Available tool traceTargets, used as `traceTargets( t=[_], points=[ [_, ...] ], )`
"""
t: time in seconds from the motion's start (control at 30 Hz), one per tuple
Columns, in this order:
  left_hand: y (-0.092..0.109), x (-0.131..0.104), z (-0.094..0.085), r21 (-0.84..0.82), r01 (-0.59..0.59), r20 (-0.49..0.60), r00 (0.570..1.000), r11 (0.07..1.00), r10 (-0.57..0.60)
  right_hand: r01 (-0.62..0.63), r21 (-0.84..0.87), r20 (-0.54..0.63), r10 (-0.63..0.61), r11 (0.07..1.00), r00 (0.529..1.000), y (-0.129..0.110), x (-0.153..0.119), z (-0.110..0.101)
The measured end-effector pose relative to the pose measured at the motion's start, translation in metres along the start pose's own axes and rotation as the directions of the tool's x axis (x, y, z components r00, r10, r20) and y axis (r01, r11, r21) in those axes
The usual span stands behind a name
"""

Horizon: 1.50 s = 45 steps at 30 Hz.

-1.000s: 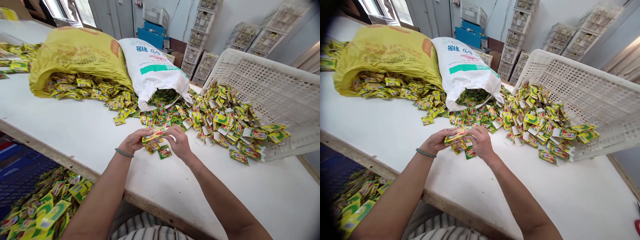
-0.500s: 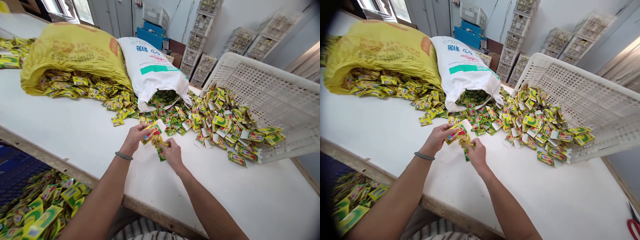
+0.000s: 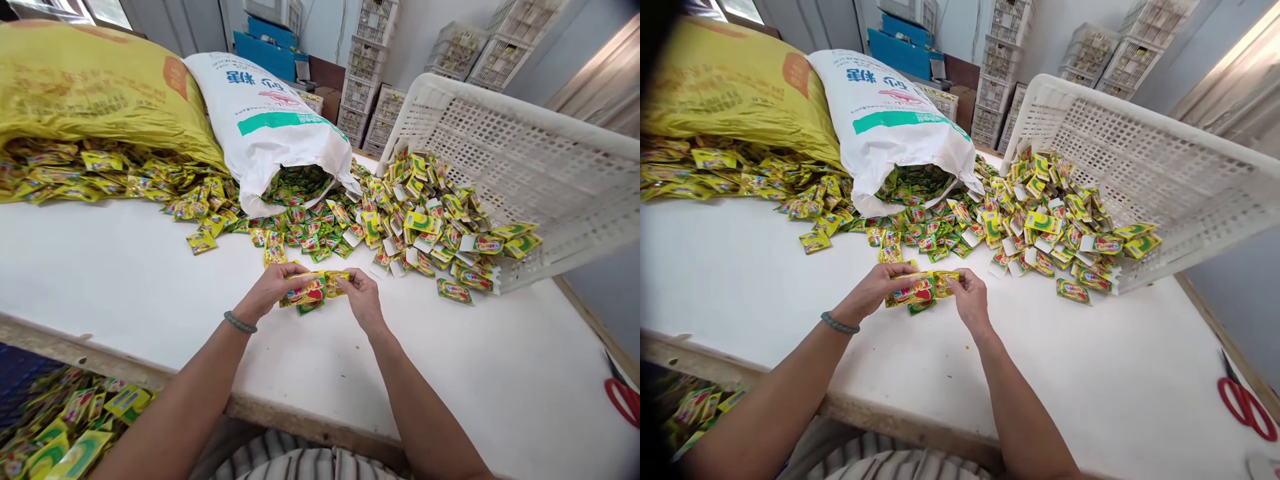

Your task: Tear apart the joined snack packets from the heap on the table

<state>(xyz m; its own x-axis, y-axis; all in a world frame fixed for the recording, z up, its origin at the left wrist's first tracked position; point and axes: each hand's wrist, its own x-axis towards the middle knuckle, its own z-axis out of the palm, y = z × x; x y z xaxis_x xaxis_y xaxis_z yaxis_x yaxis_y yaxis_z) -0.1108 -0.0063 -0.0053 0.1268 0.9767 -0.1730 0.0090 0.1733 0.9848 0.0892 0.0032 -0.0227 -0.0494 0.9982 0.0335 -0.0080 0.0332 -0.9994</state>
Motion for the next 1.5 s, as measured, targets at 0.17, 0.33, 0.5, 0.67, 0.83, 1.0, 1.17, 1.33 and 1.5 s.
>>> traceTargets(
  t=[0.17,0.33,0.5,0.67,0.83,1.0,1.17,1.33,1.5],
  points=[
    [0.004,-0.001,0.001,0.129,-0.064,0.023,0.998,0.99,0.062,-0.065,0.053,0.038,0.063,0.996,0.997,0.001,0.002,-0.005],
    [0.008,-0.002,0.0,0.156,-0.082,0.066,0.995,0.984,0.072,-0.037,0.041,-0.041,0.039,0.998,0.998,-0.005,0.001,-0.001],
    [0.007,-0.003,-0.002,0.121,-0.088,0.064,0.995,0.989,0.081,0.018,-0.1,-0.133,-0.031,0.995,0.991,-0.014,-0.003,0.003],
    [0.006,-0.004,0.0,0.041,-0.058,0.065,0.996,0.997,0.055,0.001,-0.076,-0.102,-0.009,0.997,0.995,-0.011,-0.007,0.006],
    [0.006,-0.004,0.002,-0.046,0.018,0.073,0.997,0.999,-0.015,-0.076,0.026,0.032,0.075,0.997,0.997,-0.011,-0.005,0.003],
    [0.002,-0.002,0.001,-0.113,0.061,0.084,0.995,0.992,-0.052,-0.137,0.001,0.122,0.136,0.991,0.983,-0.011,-0.002,0.008],
    [0.0,0.0,-0.004,-0.196,0.076,0.022,0.997,0.978,-0.073,-0.026,-0.098,0.041,0.03,0.995,0.999,-0.01,0.001,0.02],
    [0.003,0.002,-0.011,-0.245,0.039,-0.178,0.98,0.969,-0.084,-0.019,-0.264,-0.139,-0.019,0.964,0.99,0.001,-0.005,0.022],
    [0.004,0.005,-0.015,-0.295,-0.009,-0.333,0.938,0.956,-0.094,0.055,-0.685,-0.041,-0.114,0.726,0.993,0.024,-0.016,0.032]
  ],
)
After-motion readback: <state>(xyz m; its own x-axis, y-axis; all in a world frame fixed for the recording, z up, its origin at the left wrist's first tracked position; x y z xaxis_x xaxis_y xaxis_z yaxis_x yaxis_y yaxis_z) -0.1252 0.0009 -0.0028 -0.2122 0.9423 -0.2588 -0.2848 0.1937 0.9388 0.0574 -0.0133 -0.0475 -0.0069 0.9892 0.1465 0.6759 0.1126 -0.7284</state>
